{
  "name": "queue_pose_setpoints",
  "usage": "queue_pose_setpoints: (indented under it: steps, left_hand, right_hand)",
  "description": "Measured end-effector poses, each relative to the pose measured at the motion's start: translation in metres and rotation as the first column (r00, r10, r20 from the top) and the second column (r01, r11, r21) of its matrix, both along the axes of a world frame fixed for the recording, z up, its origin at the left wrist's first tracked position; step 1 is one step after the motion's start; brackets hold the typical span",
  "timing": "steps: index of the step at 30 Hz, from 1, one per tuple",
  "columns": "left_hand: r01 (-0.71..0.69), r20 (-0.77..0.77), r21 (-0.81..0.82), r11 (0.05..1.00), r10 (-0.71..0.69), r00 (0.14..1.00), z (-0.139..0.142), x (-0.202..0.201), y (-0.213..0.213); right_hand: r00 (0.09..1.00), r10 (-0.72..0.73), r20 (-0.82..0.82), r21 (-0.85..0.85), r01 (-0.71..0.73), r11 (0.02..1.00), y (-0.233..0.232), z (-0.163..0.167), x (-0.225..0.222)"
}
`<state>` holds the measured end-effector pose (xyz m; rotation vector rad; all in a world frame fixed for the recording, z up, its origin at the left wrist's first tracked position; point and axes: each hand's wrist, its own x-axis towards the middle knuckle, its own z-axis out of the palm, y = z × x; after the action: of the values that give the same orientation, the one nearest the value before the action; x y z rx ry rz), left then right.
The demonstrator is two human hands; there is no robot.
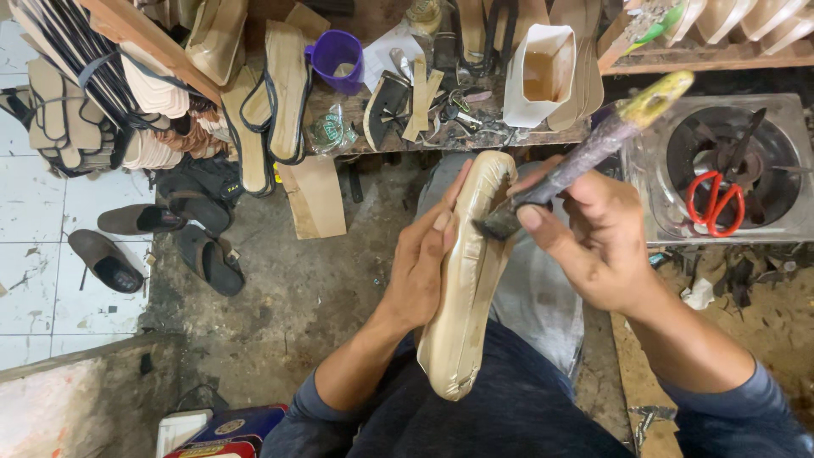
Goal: The person uses a chisel-like tool to scrape and smooth the edges of a beige shoe upper. Then the person retrieves several black rubber soles from a shelf, compares them, and places them on their lap. The person continues to handle and align the soles.
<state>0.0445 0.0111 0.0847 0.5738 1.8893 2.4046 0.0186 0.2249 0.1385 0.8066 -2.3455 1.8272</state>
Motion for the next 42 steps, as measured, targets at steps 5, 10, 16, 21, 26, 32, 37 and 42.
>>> queue_pose_setpoints:
  steps: [5, 10, 16, 21, 26, 32, 37, 42]
  left_hand:
    - [-0.007, -0.039, -0.044, 0.999, 0.005, 0.999, -0.002, -0.001, 0.0]
    - [-0.019, -0.03, -0.027, 0.999, 0.018, 0.999, -0.012, -0.003, -0.001]
    - [-0.08, 0.537, 0.411, 0.908, -0.17, 0.826, -0.03, -0.014, 0.001]
    - [0.088, 0.397, 0.808, 0.582, -0.649, 0.649, -0.037, -0.001, -0.013]
    - [0.036, 0.425, 0.706, 0.707, -0.464, 0.777, -0.046, 0.014, 0.0]
    - [-0.171, 0.575, 0.743, 0.647, -0.487, 0.657, -0.054, 0.01, -0.011]
    - [-0.147, 0.552, 0.709, 0.69, -0.412, 0.725, -0.051, 0.004, -0.013]
    - [-0.143, 0.522, 0.553, 0.821, -0.207, 0.828, -0.053, -0.009, -0.009]
  right_hand:
    - [0.996, -0.088, -0.012, 0.049, 0.088, 0.995, -0.008, 0.005, -0.008]
    - [0.958, -0.165, -0.236, 0.228, 0.22, 0.949, -0.014, 0.006, -0.008]
    - [0.972, -0.169, -0.161, 0.115, 0.188, 0.975, 0.019, -0.03, -0.062]
    - [0.845, -0.398, -0.357, 0.293, 0.506, 0.811, 0.065, -0.1, -0.193]
    - [0.873, -0.296, -0.387, 0.635, 0.486, 0.601, 0.072, -0.179, -0.254]
    - [0.852, -0.213, -0.479, 0.715, 0.519, 0.468, 0.06, -0.196, -0.267]
    - [0.843, -0.35, -0.408, 0.598, 0.537, 0.595, 0.069, -0.15, -0.229]
    - [0.94, -0.319, 0.12, 0.304, 0.271, 0.913, 0.044, -0.07, -0.153]
